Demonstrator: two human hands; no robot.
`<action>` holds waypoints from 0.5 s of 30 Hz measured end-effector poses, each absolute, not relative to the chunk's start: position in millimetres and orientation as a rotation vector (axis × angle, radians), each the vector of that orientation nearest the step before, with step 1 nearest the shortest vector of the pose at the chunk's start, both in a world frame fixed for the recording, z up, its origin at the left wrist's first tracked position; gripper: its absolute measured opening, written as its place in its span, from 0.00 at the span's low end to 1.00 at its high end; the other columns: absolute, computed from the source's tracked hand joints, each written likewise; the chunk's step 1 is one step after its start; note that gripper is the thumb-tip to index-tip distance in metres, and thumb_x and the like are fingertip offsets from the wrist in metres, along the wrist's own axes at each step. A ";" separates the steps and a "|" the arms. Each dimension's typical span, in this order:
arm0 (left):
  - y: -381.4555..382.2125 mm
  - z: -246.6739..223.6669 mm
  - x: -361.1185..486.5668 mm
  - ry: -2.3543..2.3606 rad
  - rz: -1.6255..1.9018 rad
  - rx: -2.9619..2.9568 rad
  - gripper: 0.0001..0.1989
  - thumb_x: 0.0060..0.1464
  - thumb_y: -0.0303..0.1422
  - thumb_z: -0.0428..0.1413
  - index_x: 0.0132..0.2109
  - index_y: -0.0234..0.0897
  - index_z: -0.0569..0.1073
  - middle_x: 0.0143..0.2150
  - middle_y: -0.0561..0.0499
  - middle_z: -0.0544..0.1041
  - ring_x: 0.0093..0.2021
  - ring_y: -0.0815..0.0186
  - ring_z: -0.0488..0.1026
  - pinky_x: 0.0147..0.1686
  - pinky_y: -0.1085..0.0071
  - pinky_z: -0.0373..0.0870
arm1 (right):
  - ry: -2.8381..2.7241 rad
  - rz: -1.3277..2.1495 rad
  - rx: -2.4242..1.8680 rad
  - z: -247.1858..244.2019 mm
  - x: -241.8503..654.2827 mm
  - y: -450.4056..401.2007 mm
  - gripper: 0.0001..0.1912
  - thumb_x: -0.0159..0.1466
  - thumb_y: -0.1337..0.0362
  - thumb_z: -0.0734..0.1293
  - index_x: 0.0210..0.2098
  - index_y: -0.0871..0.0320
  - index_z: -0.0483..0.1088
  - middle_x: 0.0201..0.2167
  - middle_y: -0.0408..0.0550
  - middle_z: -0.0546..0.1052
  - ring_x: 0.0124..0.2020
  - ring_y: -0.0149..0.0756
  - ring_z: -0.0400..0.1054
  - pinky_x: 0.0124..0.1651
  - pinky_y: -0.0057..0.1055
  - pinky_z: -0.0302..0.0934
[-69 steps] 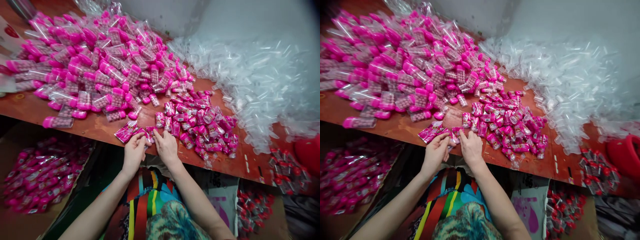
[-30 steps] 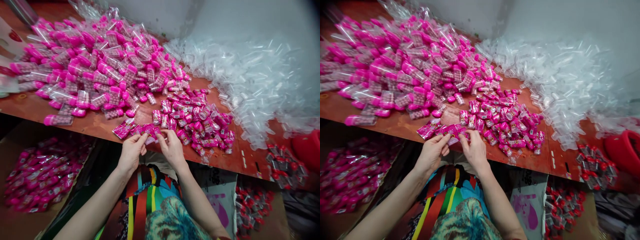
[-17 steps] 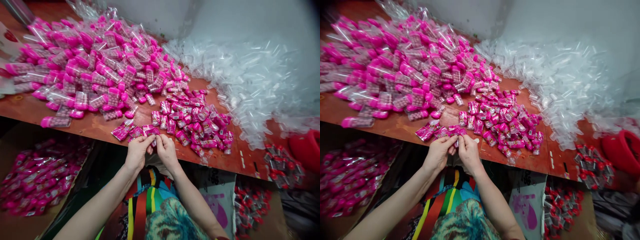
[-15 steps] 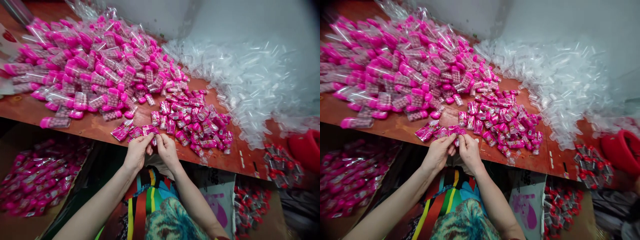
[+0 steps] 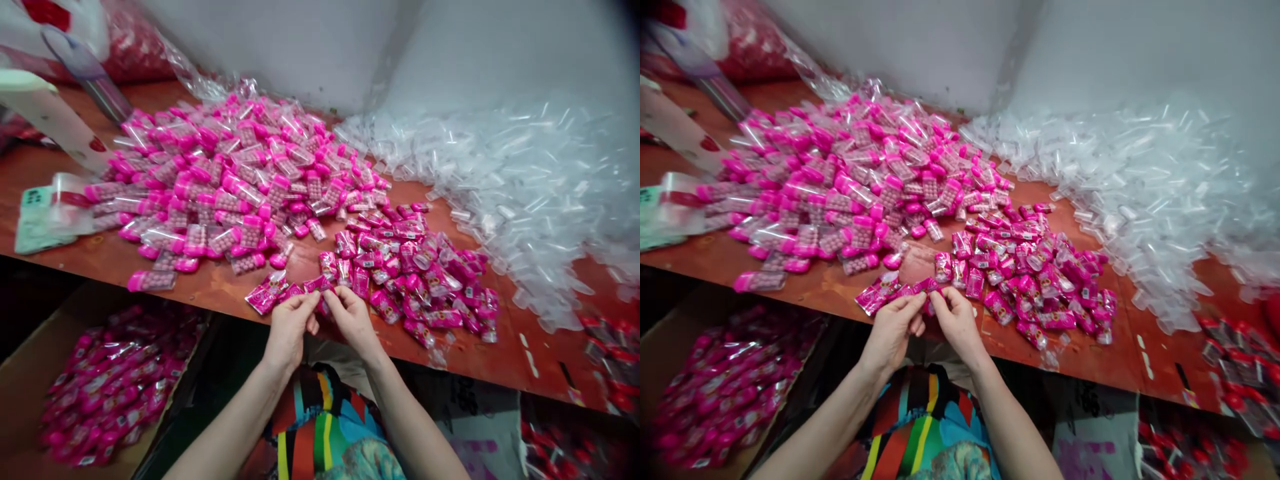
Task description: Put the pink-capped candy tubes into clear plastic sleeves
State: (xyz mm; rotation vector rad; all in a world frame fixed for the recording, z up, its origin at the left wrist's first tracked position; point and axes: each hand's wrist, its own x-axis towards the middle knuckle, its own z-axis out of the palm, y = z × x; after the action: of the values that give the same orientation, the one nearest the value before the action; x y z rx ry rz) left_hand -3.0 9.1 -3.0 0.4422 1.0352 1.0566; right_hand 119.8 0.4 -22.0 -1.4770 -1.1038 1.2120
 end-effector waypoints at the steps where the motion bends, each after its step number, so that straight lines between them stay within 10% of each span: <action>1: 9.8 -1.7 -5.5 1.039 1.047 0.449 0.12 0.48 0.37 0.65 0.29 0.31 0.76 0.13 0.60 0.61 0.14 0.77 0.55 0.16 0.77 0.55 | -1.135 1.202 -1.470 -21.6 118.5 3.7 0.17 0.64 0.50 0.64 0.27 0.57 0.65 0.21 0.37 0.63 0.22 0.28 0.56 0.26 0.25 0.53; 15: 18.5 13.1 -57.2 1.217 1.274 0.329 0.14 0.42 0.36 0.69 0.26 0.31 0.74 0.22 0.55 0.70 0.14 0.78 0.58 0.15 0.77 0.57 | -2.608 0.088 -1.478 -10.4 73.9 123.5 0.15 0.69 0.63 0.59 0.53 0.50 0.71 0.48 0.58 0.70 0.50 0.50 0.61 0.48 0.46 0.57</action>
State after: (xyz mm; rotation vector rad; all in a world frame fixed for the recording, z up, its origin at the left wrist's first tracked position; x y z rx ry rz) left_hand -57.2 18.5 13.1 0.3291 1.2168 1.2741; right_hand 73.9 123.5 -10.4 -1.4781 -2.6080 0.0881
